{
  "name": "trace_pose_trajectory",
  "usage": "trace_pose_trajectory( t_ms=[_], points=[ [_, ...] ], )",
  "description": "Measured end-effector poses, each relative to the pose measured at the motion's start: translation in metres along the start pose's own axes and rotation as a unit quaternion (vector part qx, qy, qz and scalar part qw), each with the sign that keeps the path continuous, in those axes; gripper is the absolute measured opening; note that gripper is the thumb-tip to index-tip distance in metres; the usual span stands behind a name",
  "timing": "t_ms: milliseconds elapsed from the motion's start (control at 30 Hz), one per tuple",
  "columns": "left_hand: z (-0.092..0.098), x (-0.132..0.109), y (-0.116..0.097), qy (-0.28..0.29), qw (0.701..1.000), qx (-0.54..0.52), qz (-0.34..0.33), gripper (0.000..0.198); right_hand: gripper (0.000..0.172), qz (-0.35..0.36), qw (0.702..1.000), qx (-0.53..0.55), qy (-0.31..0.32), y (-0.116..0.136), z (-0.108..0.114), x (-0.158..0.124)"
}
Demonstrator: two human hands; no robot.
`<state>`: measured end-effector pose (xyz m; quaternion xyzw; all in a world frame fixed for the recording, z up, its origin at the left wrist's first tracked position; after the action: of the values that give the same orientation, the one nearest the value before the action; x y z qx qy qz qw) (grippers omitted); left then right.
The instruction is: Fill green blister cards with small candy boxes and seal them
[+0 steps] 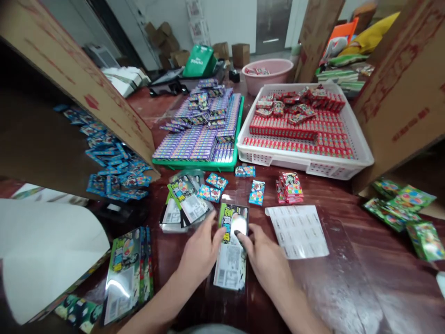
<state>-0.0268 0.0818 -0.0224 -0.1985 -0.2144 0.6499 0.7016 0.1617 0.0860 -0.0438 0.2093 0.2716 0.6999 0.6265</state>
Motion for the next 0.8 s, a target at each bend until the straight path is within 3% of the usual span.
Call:
trace_pose_trajectory(
  t_ms=[67,167,233,300,400,533,633,733,800],
  points=[
    [0.039,0.03,-0.01,-0.057,0.993,0.083,-0.055,0.049,0.044,0.054,0.996,-0.057,-0.029,0.0,0.032,0.023],
    [0.083,0.109,-0.035,-0.107,0.962,0.196,-0.155,0.04,0.058,0.166,0.971,-0.164,-0.055,0.004,0.063,0.068],
    [0.088,0.175,-0.047,-0.086,0.938,0.266,-0.203,0.036,0.071,0.188,0.956,-0.223,-0.03,0.001,0.063,0.1],
    [0.08,0.235,-0.049,-0.058,0.922,0.318,-0.213,0.031,0.082,0.181,0.949,-0.257,0.005,-0.003,0.054,0.125],
    [0.06,0.291,-0.045,-0.041,0.915,0.338,-0.219,0.026,0.089,0.171,0.949,-0.264,0.029,-0.004,0.043,0.142],
    [0.038,0.31,-0.035,-0.051,0.914,0.344,-0.21,0.027,0.087,0.163,0.957,-0.241,0.021,-0.002,0.042,0.139],
    [0.036,0.312,-0.032,-0.051,0.917,0.337,-0.207,0.028,0.086,0.17,0.969,-0.176,-0.013,0.001,0.052,0.123],
    [0.05,0.308,-0.041,-0.062,0.924,0.317,-0.205,0.028,0.084,0.175,0.98,-0.089,-0.035,0.001,0.066,0.095],
    [0.067,0.289,-0.053,-0.105,0.938,0.271,-0.191,0.033,0.084,0.171,0.984,-0.042,-0.038,-0.003,0.077,0.07]
  ],
)
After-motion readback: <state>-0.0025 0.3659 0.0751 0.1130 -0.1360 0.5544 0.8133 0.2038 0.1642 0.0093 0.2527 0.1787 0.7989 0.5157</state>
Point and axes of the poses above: each hand's wrist, its own x-axis towards the middle knuckle, its own z-axis out of the back of the hand, y = z × x, the point moved 8 cm from there along x, towards the middle knuckle, and after that the axes turned 3 degrees about -z, right-handed, at the moved point
